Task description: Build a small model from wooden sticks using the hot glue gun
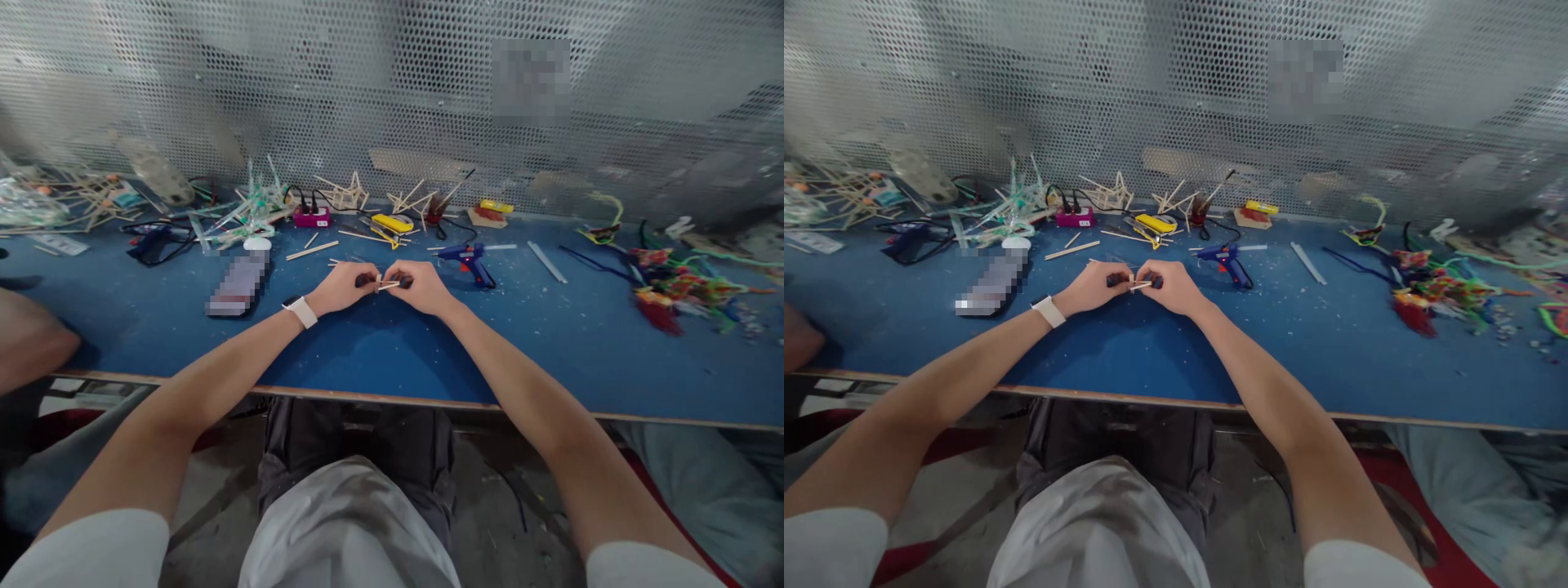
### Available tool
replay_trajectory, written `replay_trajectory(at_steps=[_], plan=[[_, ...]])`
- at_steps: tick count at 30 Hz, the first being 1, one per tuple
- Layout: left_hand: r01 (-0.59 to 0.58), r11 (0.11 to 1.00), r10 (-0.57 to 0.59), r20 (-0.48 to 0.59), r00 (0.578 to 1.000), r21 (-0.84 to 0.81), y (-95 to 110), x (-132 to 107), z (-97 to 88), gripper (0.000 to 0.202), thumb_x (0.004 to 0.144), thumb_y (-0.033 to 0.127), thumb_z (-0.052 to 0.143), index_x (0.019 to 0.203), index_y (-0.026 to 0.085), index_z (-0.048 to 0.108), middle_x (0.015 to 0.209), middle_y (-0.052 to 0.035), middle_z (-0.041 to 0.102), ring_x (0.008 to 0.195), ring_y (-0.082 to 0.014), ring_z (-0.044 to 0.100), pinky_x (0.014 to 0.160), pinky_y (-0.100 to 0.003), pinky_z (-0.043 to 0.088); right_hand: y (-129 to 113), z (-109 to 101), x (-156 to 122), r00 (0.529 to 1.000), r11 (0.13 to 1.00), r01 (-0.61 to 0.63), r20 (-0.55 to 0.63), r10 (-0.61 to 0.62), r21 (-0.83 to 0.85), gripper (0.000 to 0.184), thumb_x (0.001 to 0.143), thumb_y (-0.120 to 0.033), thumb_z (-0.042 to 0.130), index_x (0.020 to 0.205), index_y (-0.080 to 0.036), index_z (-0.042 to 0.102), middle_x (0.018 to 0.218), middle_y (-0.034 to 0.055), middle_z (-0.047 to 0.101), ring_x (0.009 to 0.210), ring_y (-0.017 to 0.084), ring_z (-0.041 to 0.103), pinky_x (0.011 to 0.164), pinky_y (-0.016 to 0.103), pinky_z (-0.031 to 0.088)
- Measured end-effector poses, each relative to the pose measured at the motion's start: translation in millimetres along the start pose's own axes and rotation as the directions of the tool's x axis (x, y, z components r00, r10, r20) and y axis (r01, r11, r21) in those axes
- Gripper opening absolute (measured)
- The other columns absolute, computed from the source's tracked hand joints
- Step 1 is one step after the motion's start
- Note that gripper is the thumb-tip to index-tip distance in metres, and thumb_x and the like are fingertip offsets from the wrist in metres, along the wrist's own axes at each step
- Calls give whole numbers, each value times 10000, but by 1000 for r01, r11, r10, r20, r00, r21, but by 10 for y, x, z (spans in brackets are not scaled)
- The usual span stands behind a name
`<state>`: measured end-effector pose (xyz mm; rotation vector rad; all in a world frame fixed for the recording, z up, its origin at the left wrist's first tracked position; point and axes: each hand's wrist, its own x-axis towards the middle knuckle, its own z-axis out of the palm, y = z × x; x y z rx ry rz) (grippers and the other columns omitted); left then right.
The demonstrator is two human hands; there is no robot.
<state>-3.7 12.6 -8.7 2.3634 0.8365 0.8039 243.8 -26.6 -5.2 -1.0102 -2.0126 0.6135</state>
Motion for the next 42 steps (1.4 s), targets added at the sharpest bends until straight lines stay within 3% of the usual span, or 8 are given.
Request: replay_trajectory(at_steps=[4, 15, 21, 27, 31, 36, 39, 42], plan=[[-11, 999, 12, -12, 1000, 44, -5, 1, -14, 137, 1076, 226, 730, 1006, 199, 844, 973, -59, 880, 850, -191, 758, 816, -311, 523, 9, -4, 5, 1000, 1000, 13, -11, -14, -10, 96, 866, -298, 750, 921, -241, 803, 888, 30, 839, 741, 189, 686, 756, 358, 532], [-6, 1000, 5, -28, 1000, -28, -22, 9, -2, 26, 1055, 225, 825, 1045, 201, 830, 971, -46, 860, 879, -180, 776, 870, -305, 577, 61, 11, 17, 999, 999, 45, -15, -45, -21, 154, 913, -390, 796, 929, -237, 815, 927, 40, 852, 754, 189, 686, 765, 367, 534], [-92, 992, 99, -83, 992, 91, -5, 12, -59, 79, 1032, 162, 766, 1029, 197, 837, 989, -64, 815, 886, -188, 740, 861, -324, 564, 48, 5, 20, 998, 999, 35, -56, -37, -21, 131, 894, -366, 788, 921, -239, 795, 903, 38, 839, 747, 190, 674, 760, 372, 533], [-93, 985, 90, 26, 996, 148, 19, 22, -118, 94, 1015, 200, 758, 1037, 195, 850, 935, -47, 856, 855, -190, 775, 863, -324, 559, 23, -3, 36, 991, 1000, 3, -135, -2, 4, 137, 871, -366, 776, 903, -234, 757, 901, 47, 842, 669, 172, 640, 720, 368, 528], [-23, 999, 22, 20, 1000, 35, 15, 16, -83, 122, 1012, 207, 746, 1036, 186, 864, 879, -49, 870, 787, -169, 780, 798, -293, 570, 13, 2, 41, 989, 1000, -8, -148, 6, -13, 178, 872, -407, 793, 890, -238, 739, 873, 40, 829, 657, 173, 635, 723, 370, 535], [93, 964, -47, 186, 981, -248, 19, 17, -78, 282, 973, 115, 666, 1154, 151, 879, 948, -75, 905, 598, -105, 701, 660, -243, 592, -3, -4, 38, 988, 999, -14, -156, 6, -51, 265, 923, -495, 809, 898, -243, 730, 841, 35, 800, 662, 178, 626, 729, 377, 541], [130, 934, -85, 146, 986, -333, 27, 30, -84, 367, 946, 38, 595, 1149, 133, 885, 1045, -100, 919, 643, -96, 732, 714, -245, 617, -8, -11, 39, 983, 999, -8, -185, -1, -48, 254, 930, -481, 810, 898, -244, 725, 843, 35, 789, 678, 181, 634, 744, 383, 551], [133, 917, -108, 85, 990, -377, -3, 40, -63, 287, 1055, 109, 588, 1088, 136, 872, 1053, -117, 912, 708, -107, 752, 733, -253, 612, -14, -12, 37, 979, 999, -16, -204, 9, -30, 271, 937, -504, 815, 906, -251, 722, 857, 40, 790, 701, 190, 638, 746, 390, 558]])
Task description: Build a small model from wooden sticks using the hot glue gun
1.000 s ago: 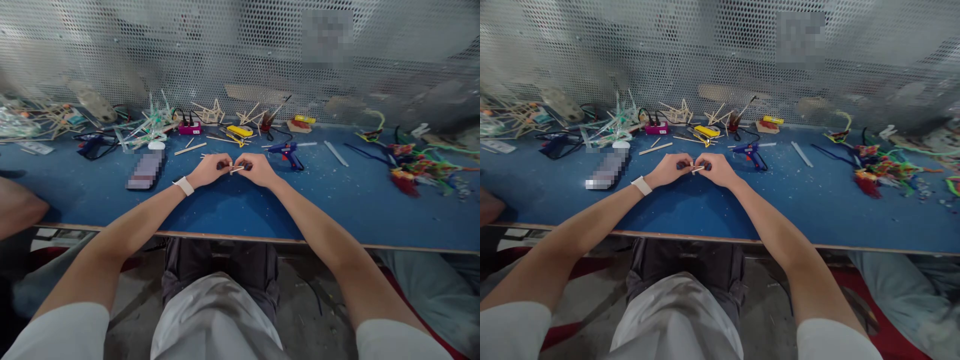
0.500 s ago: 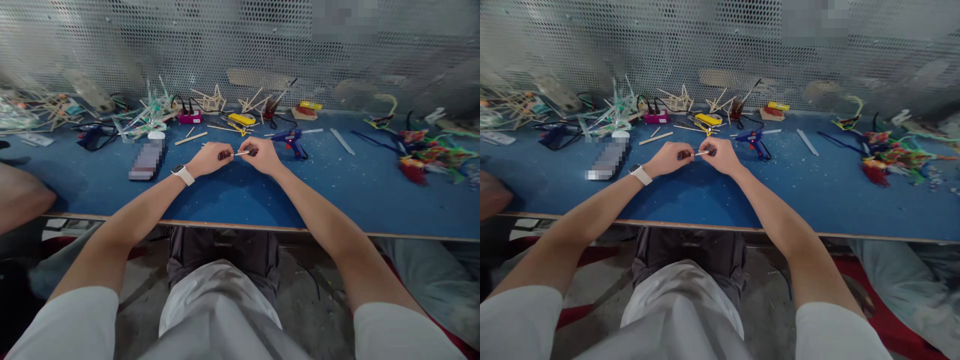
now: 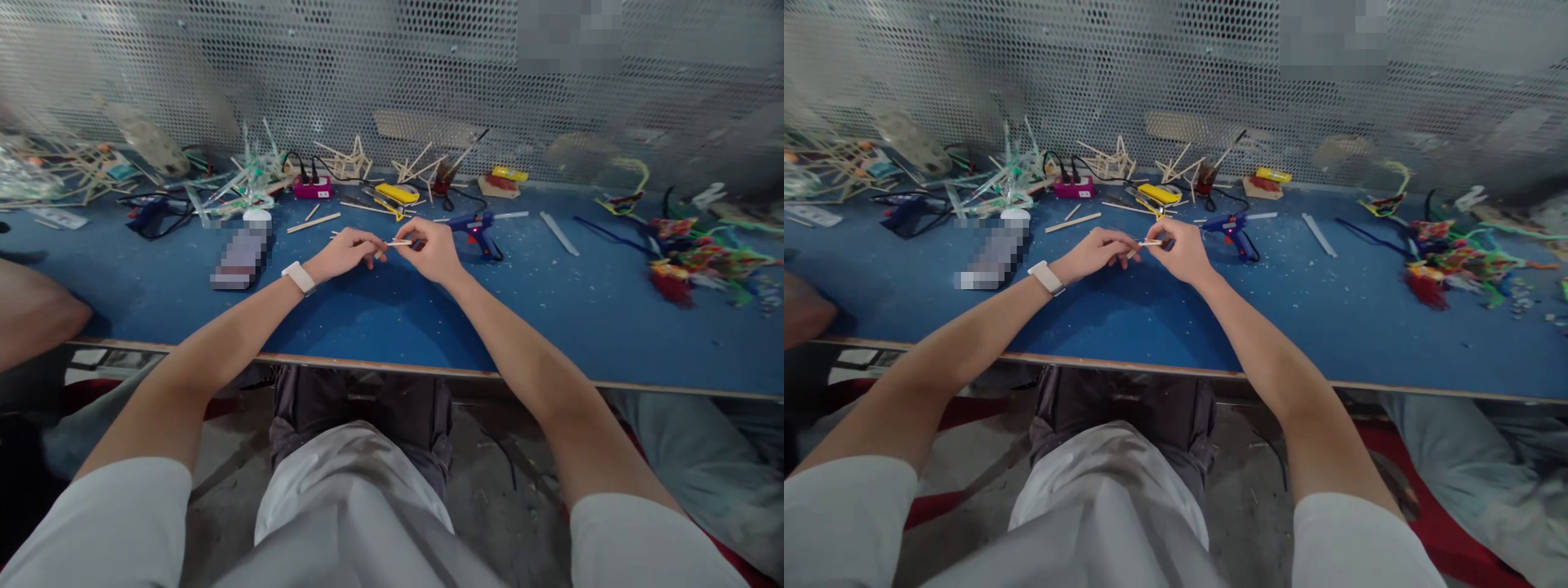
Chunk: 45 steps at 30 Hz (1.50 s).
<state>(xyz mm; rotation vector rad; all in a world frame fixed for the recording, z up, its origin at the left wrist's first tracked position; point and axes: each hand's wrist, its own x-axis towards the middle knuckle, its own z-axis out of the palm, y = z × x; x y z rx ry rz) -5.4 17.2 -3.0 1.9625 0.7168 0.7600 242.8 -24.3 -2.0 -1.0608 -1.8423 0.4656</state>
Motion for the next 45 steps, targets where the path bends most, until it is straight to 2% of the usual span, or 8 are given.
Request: replay_trajectory(at_steps=[4, 8, 10, 13, 22, 39, 42, 45], plan=[[-28, 998, 25, -52, 998, -53, -113, 14, 15, 103, 1052, 118, 681, 1111, 170, 747, 965, -89, 887, 779, -140, 794, 833, -298, 655, -26, 4, -14, 1000, 1000, -7, 23, 7, -15, 298, 944, -532, 828, 905, -255, 725, 862, 47, 791, 710, 200, 636, 745, 401, 553], [10, 993, -19, -75, 997, -115, -158, 9, 22, 392, 1055, 80, 684, 1412, 219, 598, 934, -55, 870, 936, -205, 889, 982, -373, 692, -48, 4, -24, 1000, 999, 7, 28, -6, -37, 256, 948, -491, 814, 898, -255, 729, 872, 46, 799, 704, 198, 630, 750, 400, 546], [19, 994, -28, -80, 996, -112, -141, 6, 27, 340, 1061, 71, 671, 1361, 220, 611, 953, -67, 870, 989, -222, 899, 1020, -396, 695, -46, 3, -23, 999, 999, 15, 31, -13, -40, 233, 943, -468, 808, 898, -254, 730, 875, 46, 802, 699, 196, 628, 759, 402, 548], [12, 997, -19, -100, 995, -72, -113, 15, 37, 151, 1058, 69, 666, 1102, 209, 629, 975, -86, 868, 1042, -220, 889, 1047, -397, 690, -29, 1, -17, 999, 999, 27, 42, -25, -47, 205, 929, -444, 801, 901, -251, 739, 881, 50, 805, 703, 199, 634, 765, 405, 550], [-66, 970, 93, -105, 990, 236, -99, 27, -8, 74, 978, 118, 752, 1006, 186, 764, 983, -80, 878, 909, -193, 830, 963, -375, 668, -3, 7, -20, 997, 998, 47, 68, -44, -32, 106, 892, -352, 754, 897, -246, 753, 907, 46, 818, 741, 201, 664, 771, 395, 545], [-130, 849, 198, -79, 977, 512, -32, 7, 13, 123, 944, 122, 728, 958, 201, 821, 891, -53, 799, 831, -199, 723, 839, -340, 556, 39, 12, -26, 994, 996, 75, 81, -71, -42, 64, 893, -313, 754, 905, -251, 763, 900, 31, 819, 732, 194, 667, 790, 393, 542], [-90, 878, 147, -86, 985, 470, 9, -15, 6, 141, 1016, 168, 687, 1012, 200, 824, 748, -12, 746, 663, -168, 678, 777, -332, 545, 21, 11, -24, 995, 996, 64, 80, -59, -58, 76, 892, -327, 751, 905, -252, 758, 902, 41, 824, 733, 202, 661, 782, 396, 541], [-44, 936, 79, -87, 993, 349, 26, -36, 3, 165, 1059, 195, 658, 1055, 191, 822, 766, -8, 795, 583, -141, 706, 738, -305, 577, 7, 8, -23, 996, 995, 61, 76, -54, -82, 97, 904, -349, 753, 910, -252, 756, 903, 49, 827, 733, 210, 657, 772, 399, 540]])
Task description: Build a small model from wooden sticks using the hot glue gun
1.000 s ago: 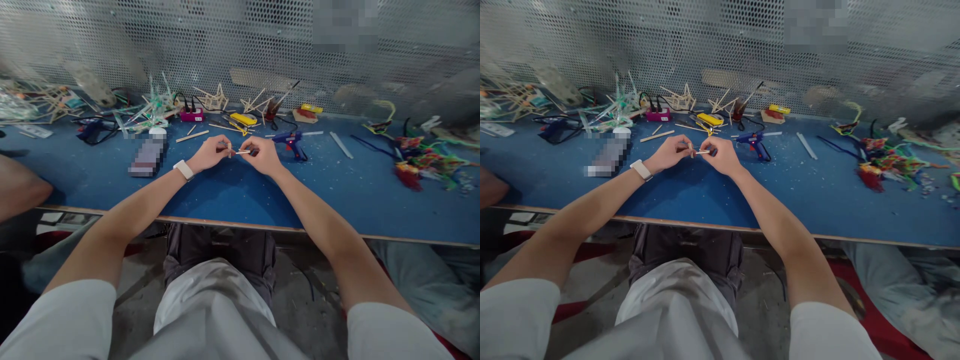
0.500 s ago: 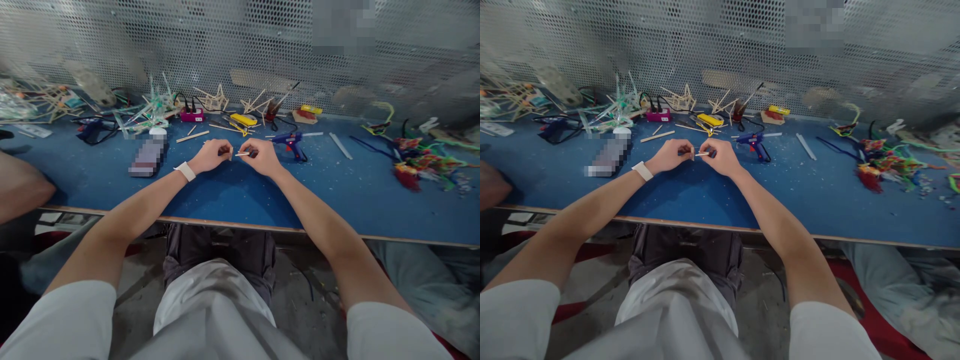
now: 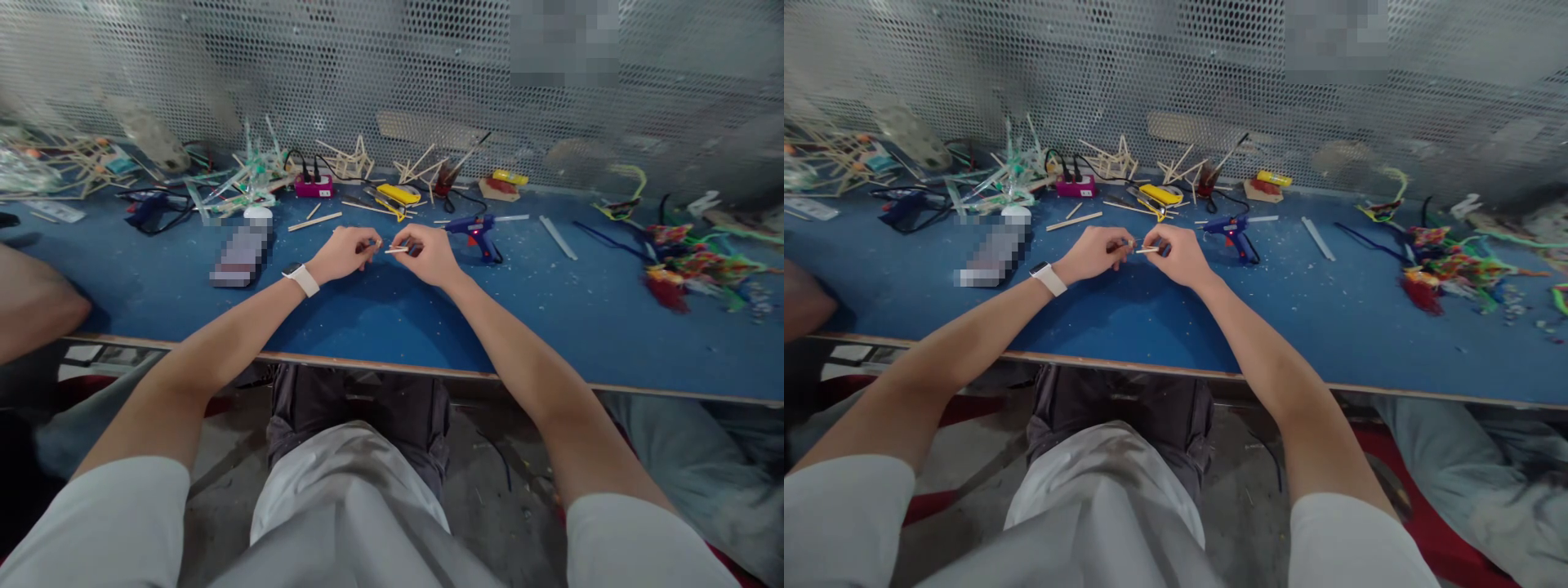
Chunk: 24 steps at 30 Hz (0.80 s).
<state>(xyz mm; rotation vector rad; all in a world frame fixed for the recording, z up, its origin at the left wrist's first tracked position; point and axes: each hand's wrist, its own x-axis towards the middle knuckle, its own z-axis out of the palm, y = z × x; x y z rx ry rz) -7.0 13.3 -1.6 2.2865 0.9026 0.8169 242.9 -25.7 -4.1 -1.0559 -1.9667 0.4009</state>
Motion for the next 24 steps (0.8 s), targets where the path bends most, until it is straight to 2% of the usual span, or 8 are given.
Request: replay_trajectory(at_steps=[3, 5, 10, 14, 17, 21, 24], plan=[[8, 997, -12, -46, 999, -81, -33, 8, 16, 180, 1037, 166, 671, 1071, 177, 847, 885, -48, 860, 670, -149, 790, 747, -290, 620, -9, -7, 2, 1000, 1000, 16, -7, -16, 6, 87, 902, -335, 751, 908, -249, 761, 897, 45, 819, 725, 202, 655, 778, 397, 543], [16, 986, -23, -38, 999, -164, -75, 26, 34, 232, 1021, 121, 641, 1064, 166, 864, 922, -68, 875, 727, -157, 827, 761, -287, 650, -13, -10, 3, 999, 999, 34, -11, -33, 16, 73, 910, -320, 751, 907, -248, 763, 901, 44, 818, 721, 199, 658, 786, 398, 546], [133, 942, -131, 26, 991, -307, -119, 59, 57, 346, 950, 11, 590, 1035, 142, 898, 861, -83, 865, 749, -157, 832, 753, -284, 675, -17, -8, 3, 1000, 1000, 24, 0, -24, 11, 79, 913, -324, 760, 908, -246, 762, 911, 48, 820, 735, 201, 660, 786, 399, 547], [163, 919, -170, 11, 985, -360, -81, 44, 60, 200, 1054, 122, 693, 961, 139, 869, 818, -85, 837, 722, -153, 799, 688, -279, 632, -13, -5, 1, 1000, 1000, 21, 0, -21, 3, 76, 909, -322, 761, 911, -246, 766, 906, 46, 820, 731, 202, 655, 785, 401, 549], [142, 887, -162, -9, 987, -439, -88, 38, 82, 56, 1025, 108, 793, 988, 150, 797, 802, -61, 819, 727, -147, 790, 721, -283, 638, -8, -4, 0, 1000, 1000, 9, 3, -9, -4, 86, 904, -332, 757, 915, -248, 773, 904, 44, 817, 742, 203, 656, 783, 399, 551], [163, 852, -206, -32, 978, -497, -128, 54, 105, 194, 1015, 50, 775, 1169, 165, 747, 861, -52, 837, 769, -156, 815, 792, -312, 671, -1, -2, -3, 1000, 1000, 4, 6, -4, -2, 84, 903, -328, 755, 915, -246, 770, 913, 46, 818, 739, 199, 656, 788, 399, 557], [114, 876, -149, -40, 988, -469, -141, 63, 98, 63, 1032, 110, 778, 1078, 148, 796, 934, -86, 856, 845, -156, 815, 870, -325, 672, 11, 2, -4, 1000, 1000, 23, 7, -23, 6, 61, 900, -307, 765, 915, -247, 762, 908, 41, 823, 730, 198, 659, 797, 400, 563]])
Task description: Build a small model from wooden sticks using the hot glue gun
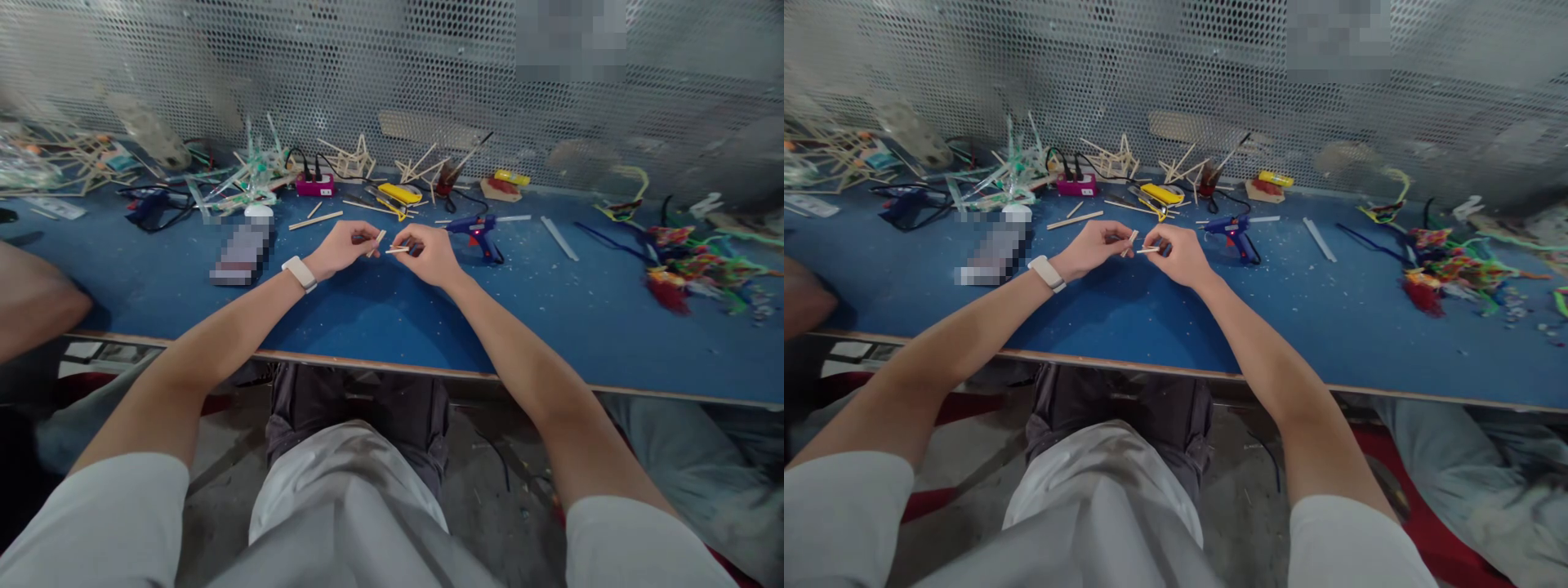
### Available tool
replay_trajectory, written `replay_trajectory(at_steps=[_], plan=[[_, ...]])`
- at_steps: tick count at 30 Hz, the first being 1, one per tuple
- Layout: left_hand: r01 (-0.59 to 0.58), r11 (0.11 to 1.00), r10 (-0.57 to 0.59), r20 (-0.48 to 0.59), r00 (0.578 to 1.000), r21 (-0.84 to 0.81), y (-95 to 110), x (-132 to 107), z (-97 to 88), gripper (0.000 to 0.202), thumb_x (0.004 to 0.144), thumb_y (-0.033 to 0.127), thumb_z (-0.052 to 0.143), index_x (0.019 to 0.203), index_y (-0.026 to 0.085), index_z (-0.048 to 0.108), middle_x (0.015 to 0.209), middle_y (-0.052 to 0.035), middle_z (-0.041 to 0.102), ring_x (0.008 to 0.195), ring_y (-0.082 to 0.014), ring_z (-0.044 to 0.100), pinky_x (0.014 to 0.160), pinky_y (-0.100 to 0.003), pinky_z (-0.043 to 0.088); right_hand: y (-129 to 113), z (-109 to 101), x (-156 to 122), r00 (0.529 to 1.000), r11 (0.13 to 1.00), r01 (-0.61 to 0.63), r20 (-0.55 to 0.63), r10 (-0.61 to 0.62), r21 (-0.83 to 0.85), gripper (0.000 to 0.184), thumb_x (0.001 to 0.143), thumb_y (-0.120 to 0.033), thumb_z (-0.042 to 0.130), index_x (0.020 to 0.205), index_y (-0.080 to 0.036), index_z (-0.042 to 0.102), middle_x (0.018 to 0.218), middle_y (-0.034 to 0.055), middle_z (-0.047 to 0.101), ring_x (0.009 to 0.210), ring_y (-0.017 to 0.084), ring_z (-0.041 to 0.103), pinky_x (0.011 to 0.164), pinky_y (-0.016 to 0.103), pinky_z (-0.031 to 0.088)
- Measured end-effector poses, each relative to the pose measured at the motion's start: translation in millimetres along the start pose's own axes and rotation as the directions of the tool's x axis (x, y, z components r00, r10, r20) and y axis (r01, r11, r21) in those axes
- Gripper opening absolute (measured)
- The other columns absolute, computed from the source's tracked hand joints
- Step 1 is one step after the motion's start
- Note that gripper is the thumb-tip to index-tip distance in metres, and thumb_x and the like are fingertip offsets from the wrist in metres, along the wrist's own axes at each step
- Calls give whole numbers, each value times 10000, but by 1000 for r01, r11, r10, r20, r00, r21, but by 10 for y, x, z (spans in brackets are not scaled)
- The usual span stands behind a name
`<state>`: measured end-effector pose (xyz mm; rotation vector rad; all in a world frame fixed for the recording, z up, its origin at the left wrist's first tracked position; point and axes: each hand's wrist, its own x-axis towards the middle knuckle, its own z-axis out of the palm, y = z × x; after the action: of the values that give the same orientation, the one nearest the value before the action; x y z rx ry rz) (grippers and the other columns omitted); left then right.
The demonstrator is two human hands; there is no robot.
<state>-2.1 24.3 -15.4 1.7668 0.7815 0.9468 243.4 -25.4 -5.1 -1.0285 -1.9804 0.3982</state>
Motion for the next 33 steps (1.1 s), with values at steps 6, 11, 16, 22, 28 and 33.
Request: replay_trajectory(at_steps=[6, 11, 16, 22, 28, 33], plan=[[-79, 994, 77, 30, 997, 82, -1, -1, -35, 69, 953, 105, 797, 984, 165, 783, 955, -69, 866, 876, -155, 811, 919, -326, 667, 28, 11, 5, 1000, 1000, 26, 2, -26, 18, 112, 924, -359, 783, 910, -251, 756, 908, 41, 824, 763, 212, 689, 791, 395, 572], [-159, 950, 131, 119, 984, 267, 23, -19, -28, 163, 926, 53, 755, 1014, 190, 752, 931, -49, 870, 875, -179, 843, 861, -315, 648, 18, 11, 4, 1000, 1000, 19, 13, -20, 22, 150, 937, -395, 803, 911, -254, 756, 918, 45, 837, 749, 211, 688, 786, 396, 575], [-218, 888, 184, 123, 975, 405, 63, -40, -8, 255, 914, 48, 725, 1117, 189, 790, 941, -37, 868, 866, -178, 815, 854, -302, 613, 12, 14, 6, 999, 999, 24, 30, -25, 28, 111, 918, -360, 779, 911, -249, 772, 908, 42, 840, 722, 196, 674, 758, 383, 562], [-296, 812, 251, 157, 955, 503, 86, -45, 4, 191, 1024, 140, 673, 1096, 189, 843, 1008, -63, 874, 865, -182, 764, 847, -315, 572, 33, 14, 4, 999, 999, 16, 37, -17, 32, 114, 922, -364, 785, 922, -251, 776, 915, 38, 836, 750, 197, 684, 780, 383, 566], [-267, 846, 231, 135, 964, 462, 70, -39, 31, 181, 997, 122, 727, 1125, 193, 833, 987, -56, 877, 887, -192, 801, 884, -321, 611, 28, 3, 2, 998, 999, 31, 46, -33, 37, 88, 924, -334, 782, 917, -247, 771, 912, 34, 827, 738, 189, 682, 782, 381, 561], [-228, 877, 207, 95, 974, 423, 60, -35, 45, 79, 976, 142, 799, 1040, 187, 793, 987, -67, 880, 897, -194, 814, 879, -314, 624, 31, 6, 3, 998, 999, 31, 57, -33, 34, 184, 955, -427, 809, 911, -249, 789, 899, 36, 825, 742, 191, 674, 773, 379, 555]])
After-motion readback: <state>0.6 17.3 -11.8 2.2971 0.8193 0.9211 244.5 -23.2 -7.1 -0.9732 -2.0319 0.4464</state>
